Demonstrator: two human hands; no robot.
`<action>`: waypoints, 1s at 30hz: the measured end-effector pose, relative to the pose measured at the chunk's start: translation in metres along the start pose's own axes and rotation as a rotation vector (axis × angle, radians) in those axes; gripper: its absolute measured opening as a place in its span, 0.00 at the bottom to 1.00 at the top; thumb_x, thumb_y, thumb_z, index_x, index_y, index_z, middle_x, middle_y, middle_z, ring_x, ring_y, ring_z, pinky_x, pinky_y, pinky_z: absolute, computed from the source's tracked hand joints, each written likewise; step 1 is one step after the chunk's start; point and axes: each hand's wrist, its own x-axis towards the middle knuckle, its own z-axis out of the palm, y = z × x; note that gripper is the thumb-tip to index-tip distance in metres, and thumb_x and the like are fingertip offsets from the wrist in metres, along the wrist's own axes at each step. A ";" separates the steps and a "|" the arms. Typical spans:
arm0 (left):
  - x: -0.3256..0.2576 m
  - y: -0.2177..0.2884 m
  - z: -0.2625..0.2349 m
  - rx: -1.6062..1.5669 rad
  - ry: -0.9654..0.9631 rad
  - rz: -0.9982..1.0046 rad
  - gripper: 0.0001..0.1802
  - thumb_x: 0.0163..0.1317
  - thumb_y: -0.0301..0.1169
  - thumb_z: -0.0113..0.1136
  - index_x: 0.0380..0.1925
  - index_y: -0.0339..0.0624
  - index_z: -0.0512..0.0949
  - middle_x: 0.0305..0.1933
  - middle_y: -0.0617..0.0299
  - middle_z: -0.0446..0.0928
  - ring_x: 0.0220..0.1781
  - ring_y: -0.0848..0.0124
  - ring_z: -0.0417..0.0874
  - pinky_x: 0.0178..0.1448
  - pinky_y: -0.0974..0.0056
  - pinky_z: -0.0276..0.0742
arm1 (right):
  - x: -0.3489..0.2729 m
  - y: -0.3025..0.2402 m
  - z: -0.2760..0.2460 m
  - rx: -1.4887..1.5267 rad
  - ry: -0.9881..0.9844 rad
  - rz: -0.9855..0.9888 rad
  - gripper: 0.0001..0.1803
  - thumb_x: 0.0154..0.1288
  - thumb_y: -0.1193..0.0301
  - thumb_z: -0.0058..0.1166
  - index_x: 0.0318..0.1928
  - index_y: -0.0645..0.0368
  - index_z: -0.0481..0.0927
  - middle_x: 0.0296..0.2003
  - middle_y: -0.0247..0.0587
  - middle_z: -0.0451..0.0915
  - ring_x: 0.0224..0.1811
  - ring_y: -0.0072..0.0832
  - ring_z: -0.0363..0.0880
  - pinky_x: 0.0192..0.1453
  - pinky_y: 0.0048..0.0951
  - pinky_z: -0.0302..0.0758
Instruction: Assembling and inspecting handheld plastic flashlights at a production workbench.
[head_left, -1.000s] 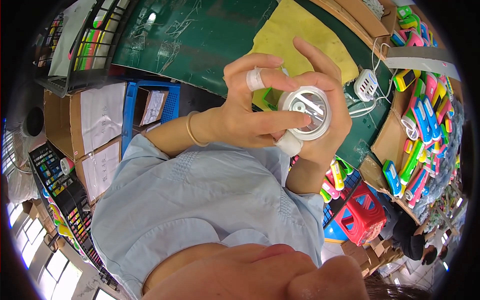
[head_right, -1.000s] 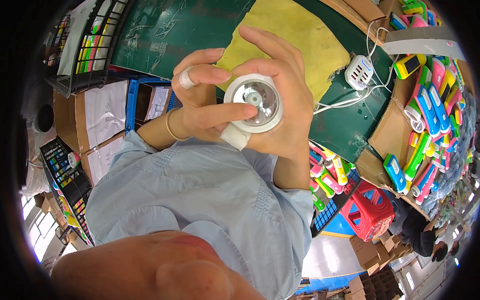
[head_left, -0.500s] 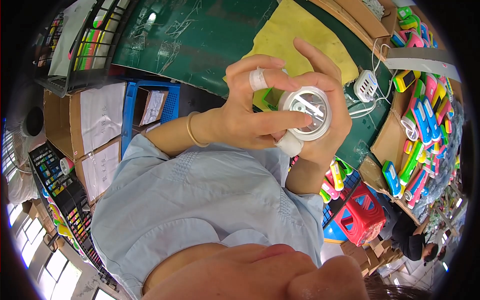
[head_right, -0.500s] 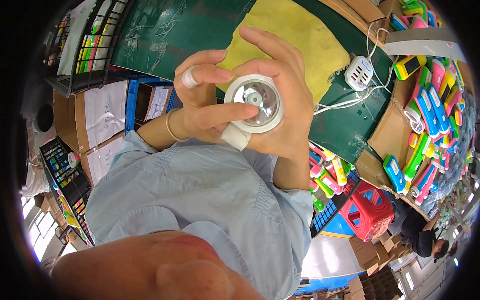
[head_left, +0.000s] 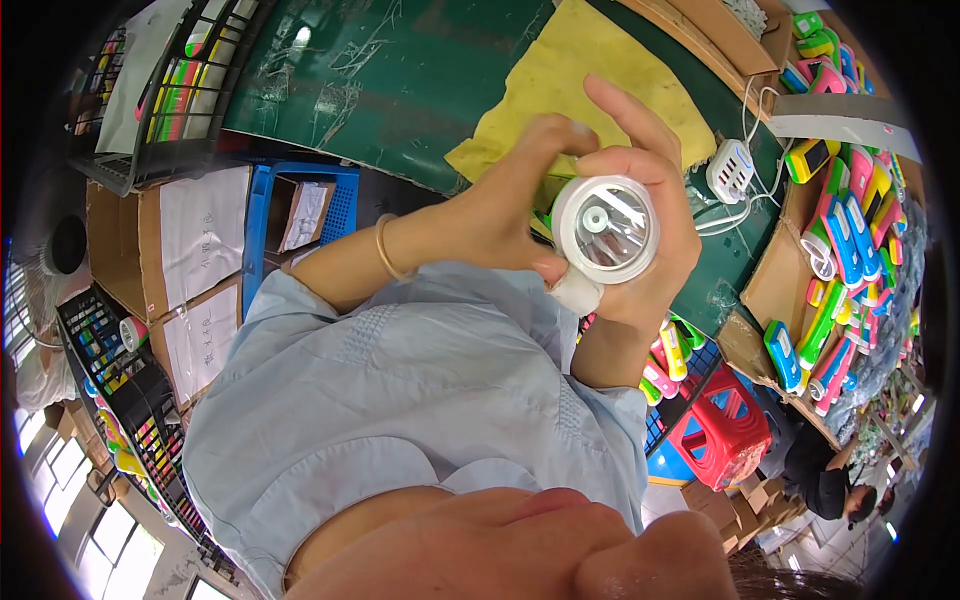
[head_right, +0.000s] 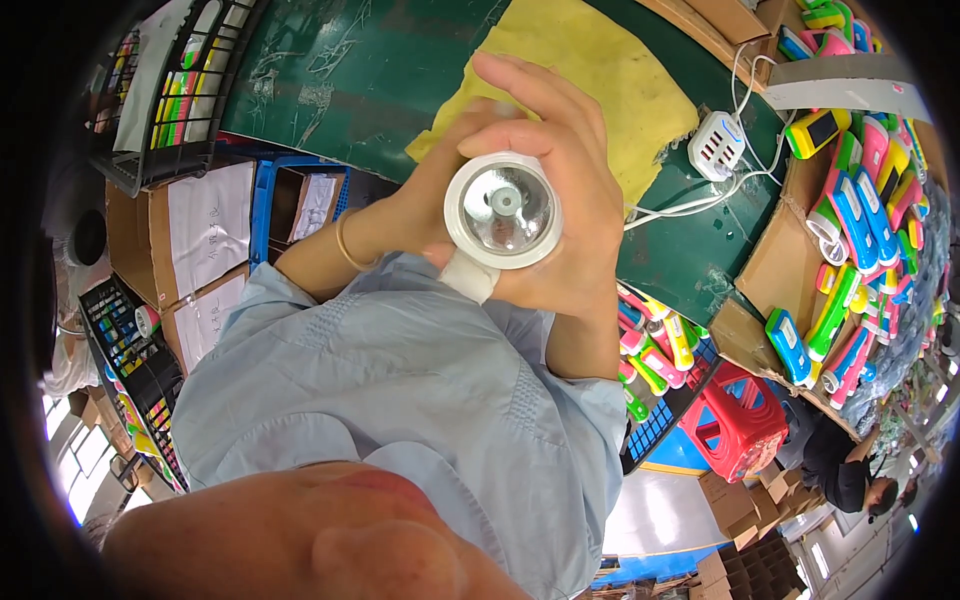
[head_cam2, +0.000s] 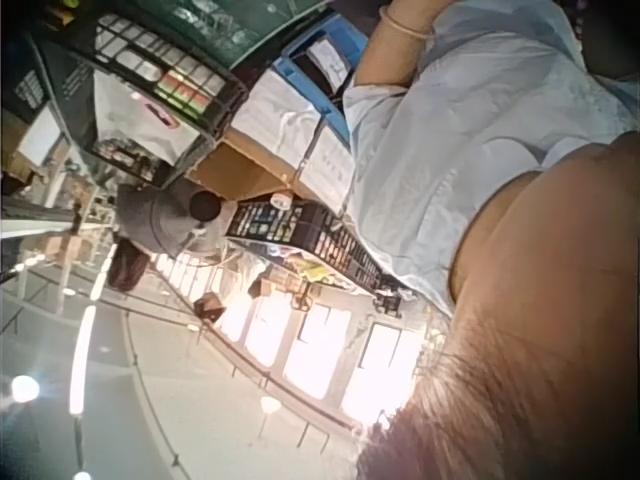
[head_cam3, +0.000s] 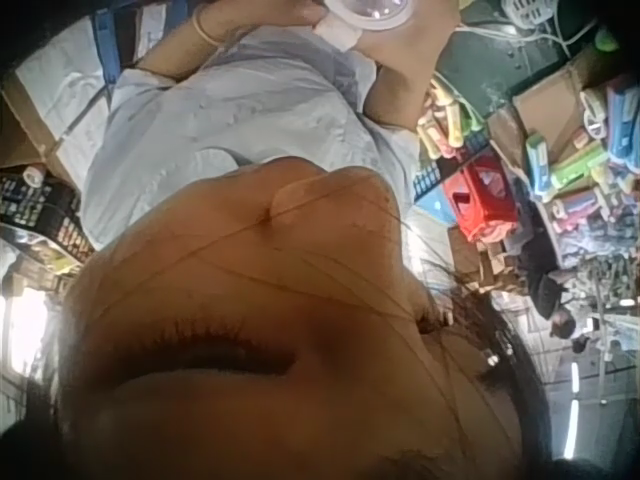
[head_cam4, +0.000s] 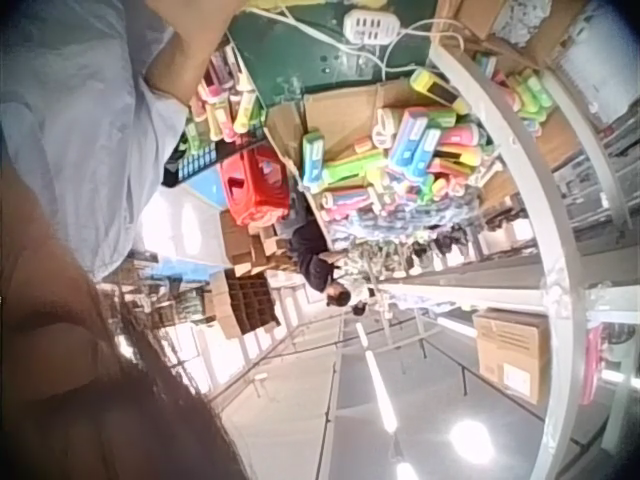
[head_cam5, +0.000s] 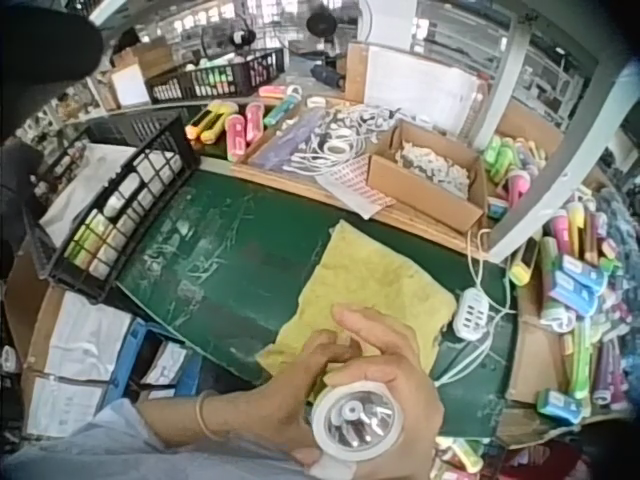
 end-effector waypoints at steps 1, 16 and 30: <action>0.004 -0.002 0.000 -0.140 -0.137 -0.156 0.40 0.35 0.37 0.73 0.49 0.38 0.64 0.46 0.54 0.68 0.46 0.60 0.72 0.49 0.63 0.69 | 0.000 0.000 0.000 0.002 -0.002 0.000 0.29 0.30 0.61 0.71 0.37 0.60 0.75 0.51 0.52 0.72 0.53 0.46 0.69 0.55 0.41 0.66; 0.004 0.013 0.012 -0.118 -0.037 -0.064 0.25 0.38 0.33 0.70 0.38 0.41 0.72 0.33 0.56 0.77 0.35 0.58 0.80 0.36 0.62 0.74 | -0.008 -0.007 0.001 -0.036 -0.021 -0.058 0.33 0.35 0.50 0.70 0.36 0.62 0.74 0.49 0.60 0.73 0.55 0.46 0.67 0.59 0.42 0.61; -0.004 0.001 0.026 0.042 0.181 -0.055 0.23 0.39 0.34 0.68 0.36 0.40 0.70 0.32 0.54 0.74 0.34 0.56 0.78 0.35 0.62 0.73 | -0.016 -0.013 0.016 -0.197 0.192 0.010 0.34 0.34 0.60 0.71 0.42 0.63 0.72 0.49 0.56 0.73 0.52 0.46 0.71 0.59 0.51 0.61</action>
